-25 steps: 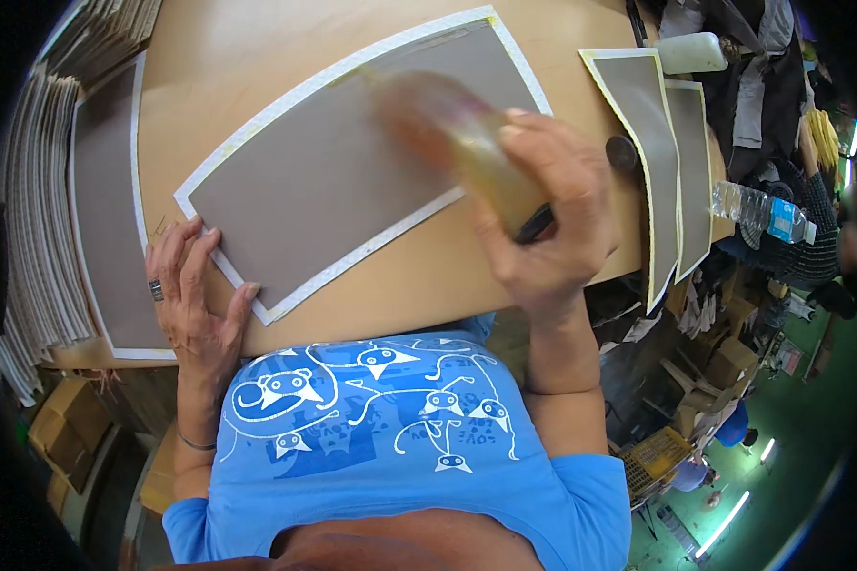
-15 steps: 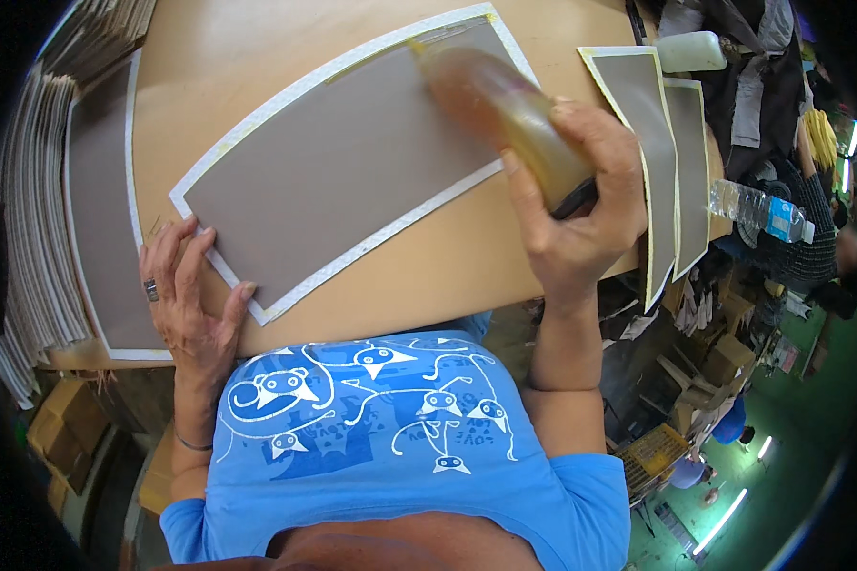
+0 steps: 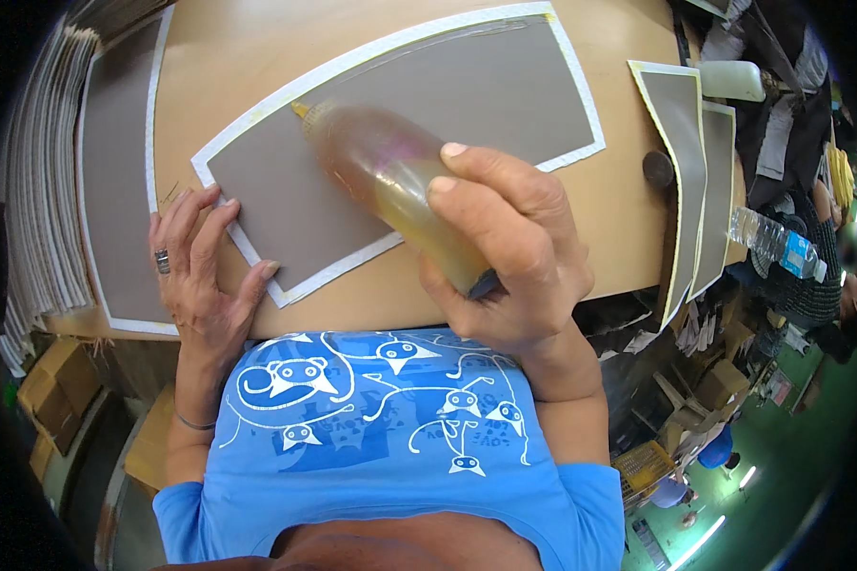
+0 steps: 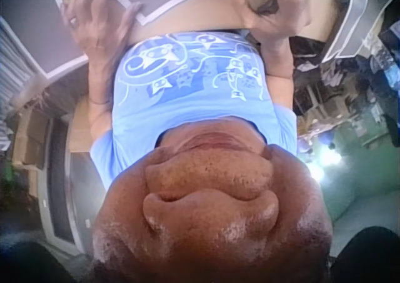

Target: The person applies glue to the edges of leather panels using a squeeze bottle, folds the glued edges over, and taps the folds with a hammer.

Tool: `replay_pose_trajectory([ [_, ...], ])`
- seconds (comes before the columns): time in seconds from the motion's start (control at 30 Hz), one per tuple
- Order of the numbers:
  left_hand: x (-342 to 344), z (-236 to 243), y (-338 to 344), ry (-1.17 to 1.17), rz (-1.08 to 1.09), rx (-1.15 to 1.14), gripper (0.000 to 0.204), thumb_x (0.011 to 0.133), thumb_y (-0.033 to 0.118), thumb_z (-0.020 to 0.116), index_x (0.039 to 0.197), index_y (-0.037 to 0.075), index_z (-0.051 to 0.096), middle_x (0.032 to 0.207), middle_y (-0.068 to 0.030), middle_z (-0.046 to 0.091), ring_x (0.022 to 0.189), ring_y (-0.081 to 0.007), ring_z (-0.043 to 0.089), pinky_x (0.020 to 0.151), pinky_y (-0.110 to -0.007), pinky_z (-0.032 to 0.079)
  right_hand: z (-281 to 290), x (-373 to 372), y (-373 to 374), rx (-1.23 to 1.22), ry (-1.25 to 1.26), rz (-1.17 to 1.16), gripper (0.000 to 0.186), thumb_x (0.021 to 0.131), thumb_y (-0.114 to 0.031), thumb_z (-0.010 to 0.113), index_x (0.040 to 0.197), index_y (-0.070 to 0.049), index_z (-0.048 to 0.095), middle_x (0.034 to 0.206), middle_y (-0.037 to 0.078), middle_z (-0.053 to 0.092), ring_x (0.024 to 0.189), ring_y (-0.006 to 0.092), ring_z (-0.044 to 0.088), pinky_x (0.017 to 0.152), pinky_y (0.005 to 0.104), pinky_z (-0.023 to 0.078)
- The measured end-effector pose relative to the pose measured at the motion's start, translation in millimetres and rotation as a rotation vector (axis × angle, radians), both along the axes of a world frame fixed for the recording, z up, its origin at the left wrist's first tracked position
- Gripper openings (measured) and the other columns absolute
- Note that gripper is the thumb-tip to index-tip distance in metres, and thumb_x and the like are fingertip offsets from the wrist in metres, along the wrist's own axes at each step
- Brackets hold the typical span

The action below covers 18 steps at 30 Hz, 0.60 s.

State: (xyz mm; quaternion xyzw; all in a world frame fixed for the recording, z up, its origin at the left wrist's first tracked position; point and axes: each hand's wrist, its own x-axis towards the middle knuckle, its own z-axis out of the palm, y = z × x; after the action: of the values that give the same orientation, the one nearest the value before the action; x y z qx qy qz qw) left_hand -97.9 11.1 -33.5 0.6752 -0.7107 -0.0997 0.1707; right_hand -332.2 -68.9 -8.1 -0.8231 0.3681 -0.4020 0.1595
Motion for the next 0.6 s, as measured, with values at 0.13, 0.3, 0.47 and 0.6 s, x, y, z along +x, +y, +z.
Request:
replay_pose_trajectory([
  [0.13, 0.6, 2.4, 0.3, 0.005, 0.004, 0.014, 0.060, 0.060, 0.020, 0.076, 0.115, 0.013, 0.052, 0.122, -0.0086, 0.048, 0.119, -0.0304, 0.039, 0.105, -0.050, 0.022, 2.3, -2.2, -0.4, 0.004, 0.022, -0.029, 0.050, 0.057, 0.006, 0.070, 0.103, -0.004, 0.054, 0.100, 0.017, 0.059, 0.090, 0.0276, 0.059, 0.076, 0.0340, 0.049],
  [0.3, -0.1, 0.0, 0.6, 0.007, -0.001, 0.005, 0.060, 0.060, 0.021, 0.076, 0.115, 0.013, 0.052, 0.122, -0.0088, 0.048, 0.120, -0.0304, 0.039, 0.105, -0.050, 0.022, -2.7, -30.0, -10.8, -0.056, -0.014, -0.263, 0.048, 0.060, 0.005, 0.069, 0.103, -0.003, 0.053, 0.100, 0.017, 0.059, 0.091, 0.0282, 0.058, 0.083, 0.0359, 0.045],
  [0.47, -0.4, -0.3, 0.0, -0.013, -0.006, -0.006, 0.061, 0.059, 0.022, 0.077, 0.114, 0.013, 0.052, 0.121, -0.0088, 0.048, 0.120, -0.0300, 0.039, 0.104, -0.051, 0.022, -4.7, -37.6, -16.2, -0.083, -0.006, -0.295, 0.047, 0.059, 0.004, 0.069, 0.103, -0.002, 0.053, 0.100, 0.018, 0.059, 0.092, 0.0286, 0.057, 0.083, 0.0359, 0.045],
  [0.6, -0.8, 0.7, 0.0, -0.033, -0.006, -0.004, 0.061, 0.058, 0.022, 0.077, 0.113, 0.012, 0.052, 0.119, -0.0087, 0.049, 0.119, -0.0292, 0.040, 0.104, -0.051, 0.023, -3.4, -20.3, -6.4, -0.047, 0.013, -0.132, 0.048, 0.058, 0.005, 0.069, 0.103, -0.001, 0.053, 0.101, 0.018, 0.059, 0.093, 0.0283, 0.057, 0.082, 0.0356, 0.046],
])
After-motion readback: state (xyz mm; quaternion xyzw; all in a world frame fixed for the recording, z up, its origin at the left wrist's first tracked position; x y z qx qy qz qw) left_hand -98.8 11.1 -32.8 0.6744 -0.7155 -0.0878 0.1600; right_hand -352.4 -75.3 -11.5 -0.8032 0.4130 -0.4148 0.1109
